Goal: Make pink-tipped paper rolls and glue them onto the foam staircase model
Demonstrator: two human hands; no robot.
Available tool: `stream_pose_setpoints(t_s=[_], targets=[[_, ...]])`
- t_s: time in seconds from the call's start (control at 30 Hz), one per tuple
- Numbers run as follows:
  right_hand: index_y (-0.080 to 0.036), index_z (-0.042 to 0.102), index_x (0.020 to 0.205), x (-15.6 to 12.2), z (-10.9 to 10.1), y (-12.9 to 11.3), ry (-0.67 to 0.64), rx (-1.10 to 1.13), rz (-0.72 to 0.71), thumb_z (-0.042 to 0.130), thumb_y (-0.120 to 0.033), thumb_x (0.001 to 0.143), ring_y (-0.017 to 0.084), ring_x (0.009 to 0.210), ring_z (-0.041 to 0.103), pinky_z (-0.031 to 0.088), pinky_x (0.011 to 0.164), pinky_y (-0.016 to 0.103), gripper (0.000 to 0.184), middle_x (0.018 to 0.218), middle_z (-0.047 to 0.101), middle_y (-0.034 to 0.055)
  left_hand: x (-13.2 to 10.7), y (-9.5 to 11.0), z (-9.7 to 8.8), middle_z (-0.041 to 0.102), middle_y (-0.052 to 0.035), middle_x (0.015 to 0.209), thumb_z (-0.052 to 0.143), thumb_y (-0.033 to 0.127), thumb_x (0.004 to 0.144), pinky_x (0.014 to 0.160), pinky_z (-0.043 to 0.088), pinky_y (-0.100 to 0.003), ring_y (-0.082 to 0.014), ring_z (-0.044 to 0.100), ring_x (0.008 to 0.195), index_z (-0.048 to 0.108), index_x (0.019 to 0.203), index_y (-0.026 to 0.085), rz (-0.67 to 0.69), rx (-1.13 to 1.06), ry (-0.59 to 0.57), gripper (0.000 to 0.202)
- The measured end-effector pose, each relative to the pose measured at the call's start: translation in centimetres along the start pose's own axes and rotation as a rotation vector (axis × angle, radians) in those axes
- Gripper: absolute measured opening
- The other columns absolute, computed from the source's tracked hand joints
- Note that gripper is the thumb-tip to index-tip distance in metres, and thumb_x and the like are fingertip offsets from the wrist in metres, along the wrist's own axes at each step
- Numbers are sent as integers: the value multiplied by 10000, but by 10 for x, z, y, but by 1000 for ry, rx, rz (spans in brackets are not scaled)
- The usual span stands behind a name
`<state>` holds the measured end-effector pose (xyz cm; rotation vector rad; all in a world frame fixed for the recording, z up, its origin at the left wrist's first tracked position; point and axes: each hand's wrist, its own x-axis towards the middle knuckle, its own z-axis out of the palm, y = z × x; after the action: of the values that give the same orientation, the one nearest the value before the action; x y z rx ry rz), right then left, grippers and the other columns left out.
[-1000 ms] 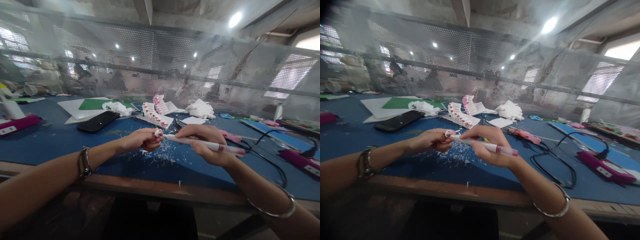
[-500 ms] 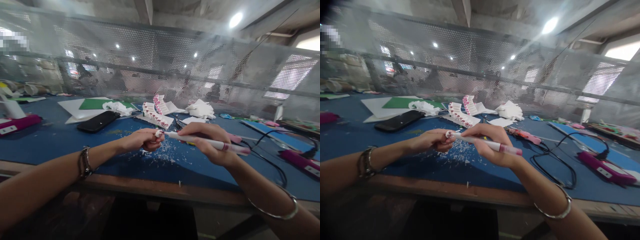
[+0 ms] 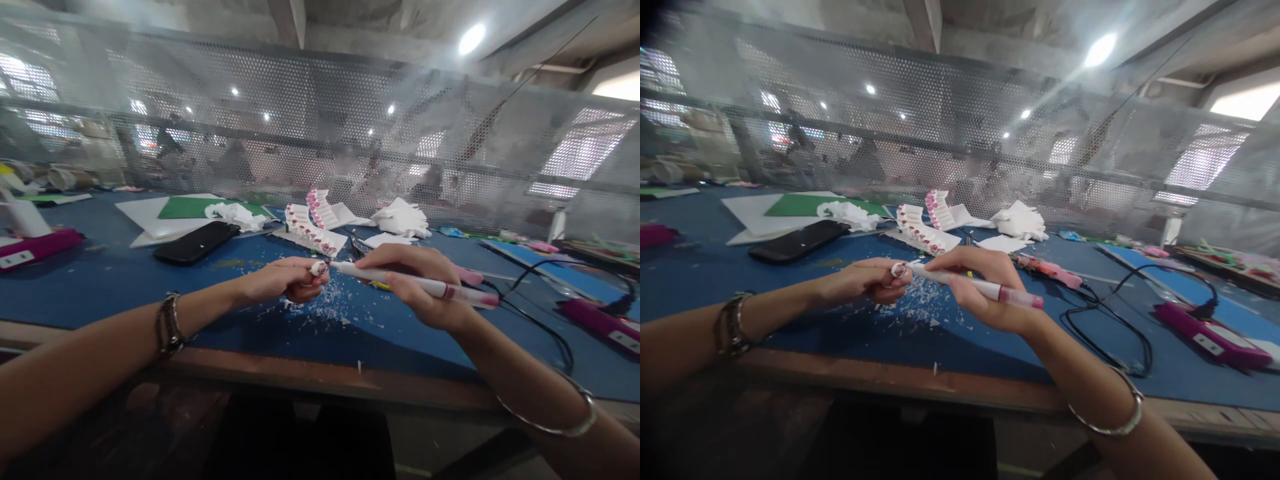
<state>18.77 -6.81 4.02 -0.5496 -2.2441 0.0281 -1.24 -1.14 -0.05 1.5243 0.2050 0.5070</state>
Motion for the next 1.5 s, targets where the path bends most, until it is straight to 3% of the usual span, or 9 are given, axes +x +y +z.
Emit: stream_pose_setpoints(t_s=[0.43, 0.7, 1.07, 1.5], targets=[[-155, 607, 813, 0, -1, -1, -32, 6, -11, 411, -195, 751, 94, 637, 591, 452, 559, 205, 210, 733, 664, 33, 0, -1, 1, 192, 74, 438, 385, 97, 663, 379, 91, -207, -55, 141, 365, 377, 608, 172, -7, 46, 21, 93], [-142, 602, 801, 0, -2, 1, -51, 47, -1, 411, -201, 765, 87, 621, 585, 447, 550, 191, 204, 721, 660, 38, -1, 2, 5, 222, 75, 467, 366, 100, 709, 381, 127, -211, -62, 164, 394, 368, 626, 174, 13, 256, 21, 111], [-134, 605, 791, -1, -3, 4, -38, 44, -12, 401, -223, 790, 89, 619, 589, 451, 550, 195, 223, 704, 655, 41, -3, 3, 6, 241, 64, 505, 370, 114, 728, 403, 143, -221, -66, 181, 427, 367, 647, 170, 1, 375, 29, 98], [-134, 610, 806, -1, -1, 1, -61, 59, -18, 390, -235, 794, 93, 618, 591, 450, 544, 200, 243, 711, 662, 45, -3, 1, 4, 259, 56, 540, 328, 275, 842, 407, 138, -212, -72, 193, 455, 357, 678, 172, 68, 457, 61, 196]])
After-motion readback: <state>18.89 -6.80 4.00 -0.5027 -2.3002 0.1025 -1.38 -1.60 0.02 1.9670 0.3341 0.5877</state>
